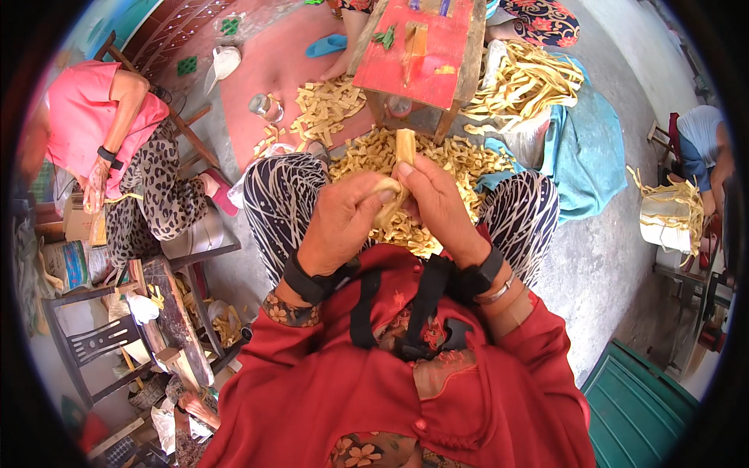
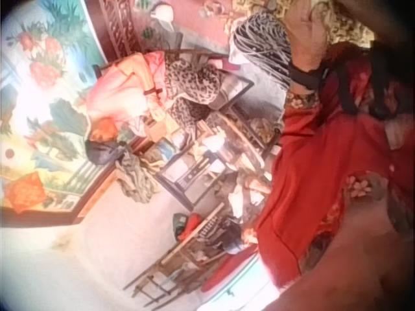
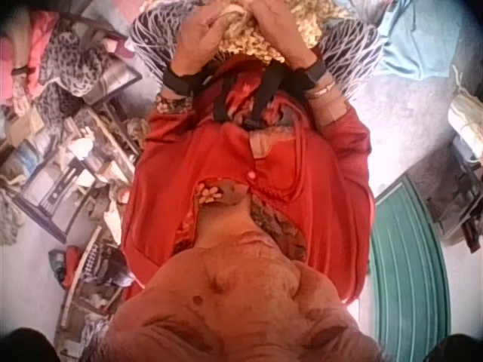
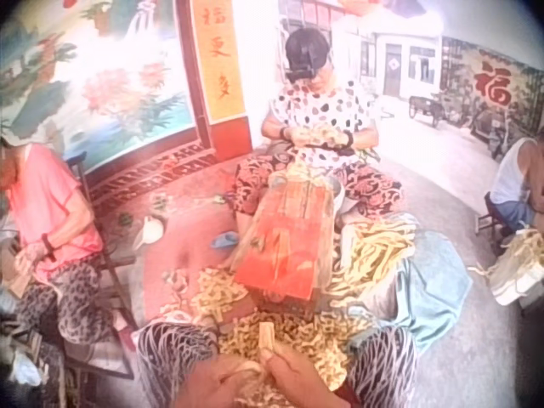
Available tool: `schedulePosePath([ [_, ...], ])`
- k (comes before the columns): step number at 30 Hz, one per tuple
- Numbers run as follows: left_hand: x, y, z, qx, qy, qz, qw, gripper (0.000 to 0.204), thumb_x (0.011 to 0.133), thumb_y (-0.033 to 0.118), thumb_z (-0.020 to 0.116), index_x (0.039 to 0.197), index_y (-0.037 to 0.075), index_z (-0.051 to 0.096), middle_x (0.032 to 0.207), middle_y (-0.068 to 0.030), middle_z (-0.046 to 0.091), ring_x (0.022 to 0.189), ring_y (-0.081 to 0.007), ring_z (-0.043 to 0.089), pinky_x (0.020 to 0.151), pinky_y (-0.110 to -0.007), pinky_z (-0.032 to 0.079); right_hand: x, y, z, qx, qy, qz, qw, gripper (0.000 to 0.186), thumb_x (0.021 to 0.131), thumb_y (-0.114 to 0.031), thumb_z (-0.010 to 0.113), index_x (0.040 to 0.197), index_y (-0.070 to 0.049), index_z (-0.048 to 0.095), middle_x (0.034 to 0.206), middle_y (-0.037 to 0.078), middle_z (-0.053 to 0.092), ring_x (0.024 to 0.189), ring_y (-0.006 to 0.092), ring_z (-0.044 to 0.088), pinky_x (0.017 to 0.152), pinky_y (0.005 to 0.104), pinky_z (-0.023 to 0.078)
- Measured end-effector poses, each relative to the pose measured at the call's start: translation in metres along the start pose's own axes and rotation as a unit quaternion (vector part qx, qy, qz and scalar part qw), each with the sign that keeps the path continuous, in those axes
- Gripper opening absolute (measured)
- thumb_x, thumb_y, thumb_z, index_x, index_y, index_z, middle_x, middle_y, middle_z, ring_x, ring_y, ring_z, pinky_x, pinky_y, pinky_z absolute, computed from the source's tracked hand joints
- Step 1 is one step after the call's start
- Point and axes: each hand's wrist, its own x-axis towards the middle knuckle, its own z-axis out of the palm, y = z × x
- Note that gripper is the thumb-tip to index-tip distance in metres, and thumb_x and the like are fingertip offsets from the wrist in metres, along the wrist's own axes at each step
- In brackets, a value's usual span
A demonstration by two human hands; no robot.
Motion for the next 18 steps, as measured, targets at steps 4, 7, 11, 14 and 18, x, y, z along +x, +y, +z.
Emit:
schedulePosePath([
  [4, 0.003, 0.016, -0.005, 0.190, 0.103, 0.178, 0.960, 0.017, 0.075, 0.000, 0.063, 0.091, 0.004, 0.059, 0.101, -0.0134, 0.056, 0.082, -0.0330, 0.060, 0.067, -0.037, 0.049, 0.000, -0.001, -0.001, -0.033, -0.041, -0.026, 0.998, 0.025, 0.091, -0.026, 0.046, 0.079, -0.006, 0.053, 0.062, -0.006, 0.041, 0.050, 0.0023, 0.034, 0.044, 0.0187, 0.027],
  [7, 0.000, 0.019, -0.007, 0.179, 0.081, 0.222, 0.955, 0.021, 0.073, -0.001, 0.064, 0.093, 0.004, 0.058, 0.092, -0.0133, 0.056, 0.082, -0.0329, 0.059, 0.068, -0.036, 0.048, -0.007, -0.010, -0.007, -0.074, -0.107, -0.009, 0.991, 0.028, 0.090, -0.028, 0.047, 0.076, -0.005, 0.054, 0.063, -0.005, 0.042, 0.051, 0.0030, 0.035, 0.045, 0.0194, 0.028],
  [11, -0.011, 0.011, -0.008, 0.107, -0.001, 0.173, 0.979, 0.013, 0.082, 0.007, 0.060, 0.094, 0.002, 0.058, 0.092, -0.0089, 0.060, 0.085, -0.0241, 0.061, 0.073, -0.031, 0.048, -0.023, -0.034, -0.007, -0.135, -0.151, 0.058, 0.978, 0.040, 0.092, -0.039, 0.046, 0.076, -0.002, 0.053, 0.065, -0.001, 0.046, 0.055, 0.0073, 0.043, 0.051, 0.0220, 0.037],
  [14, -0.016, 0.018, -0.009, -0.016, -0.014, 0.049, 0.999, 0.019, 0.082, 0.003, 0.061, 0.100, 0.002, 0.055, 0.090, -0.0074, 0.061, 0.083, -0.0169, 0.061, 0.069, -0.028, 0.048, -0.033, -0.023, -0.005, -0.159, -0.128, -0.086, 0.975, 0.036, 0.095, -0.035, 0.044, 0.087, -0.002, 0.055, 0.067, 0.003, 0.048, 0.062, 0.0111, 0.046, 0.057, 0.0267, 0.038],
  [18, -0.018, 0.019, 0.002, -0.505, -0.067, -0.053, 0.859, 0.027, 0.087, 0.006, 0.058, 0.113, 0.004, 0.051, 0.098, -0.0027, 0.060, 0.087, -0.0088, 0.055, 0.073, -0.023, 0.045, -0.046, -0.029, -0.002, -0.159, -0.093, -0.133, 0.974, 0.031, 0.096, -0.032, 0.043, 0.089, -0.003, 0.052, 0.068, 0.002, 0.046, 0.060, 0.0100, 0.044, 0.056, 0.0257, 0.037],
])
